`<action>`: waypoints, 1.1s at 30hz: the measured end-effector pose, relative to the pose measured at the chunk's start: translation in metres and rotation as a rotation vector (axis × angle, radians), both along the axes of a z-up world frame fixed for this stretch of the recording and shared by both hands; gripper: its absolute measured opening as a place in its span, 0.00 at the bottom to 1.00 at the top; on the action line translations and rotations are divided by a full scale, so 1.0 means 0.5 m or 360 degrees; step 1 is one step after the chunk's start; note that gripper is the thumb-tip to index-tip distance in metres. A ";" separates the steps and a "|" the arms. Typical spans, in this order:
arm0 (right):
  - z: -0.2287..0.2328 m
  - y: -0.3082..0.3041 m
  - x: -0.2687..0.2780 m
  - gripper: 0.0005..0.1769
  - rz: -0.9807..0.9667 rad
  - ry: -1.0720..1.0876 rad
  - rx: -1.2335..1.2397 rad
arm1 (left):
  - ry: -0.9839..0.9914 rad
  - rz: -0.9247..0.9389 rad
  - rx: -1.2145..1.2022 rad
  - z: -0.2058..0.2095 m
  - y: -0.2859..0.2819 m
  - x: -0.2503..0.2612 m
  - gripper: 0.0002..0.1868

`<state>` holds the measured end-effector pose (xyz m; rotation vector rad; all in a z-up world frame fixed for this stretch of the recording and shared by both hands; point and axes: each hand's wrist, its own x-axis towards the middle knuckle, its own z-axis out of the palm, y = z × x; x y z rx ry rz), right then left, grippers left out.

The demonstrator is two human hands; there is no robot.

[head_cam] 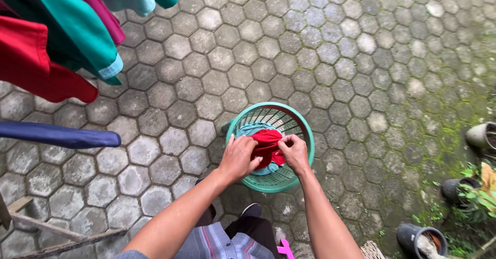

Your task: Hanging small items of clothing on a rack using hangers.

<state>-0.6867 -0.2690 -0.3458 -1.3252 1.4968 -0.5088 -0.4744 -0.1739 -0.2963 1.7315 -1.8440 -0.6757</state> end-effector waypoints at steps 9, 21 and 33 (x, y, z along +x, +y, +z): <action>0.315 0.028 -0.061 0.06 0.0145 -0.0520 -0.0274 | 0.0591 -0.0079 0.0610 0.148 -0.089 -0.031 0.28; 0.573 0.050 -0.068 0.12 0.0206 -0.0701 -0.0405 | 0.0553 -0.0324 0.0341 0.279 -0.126 -0.017 0.17; 0.403 0.046 -0.050 0.07 -0.0054 -0.0388 -0.0317 | 0.1098 -0.0229 0.0343 0.287 -0.132 -0.015 0.14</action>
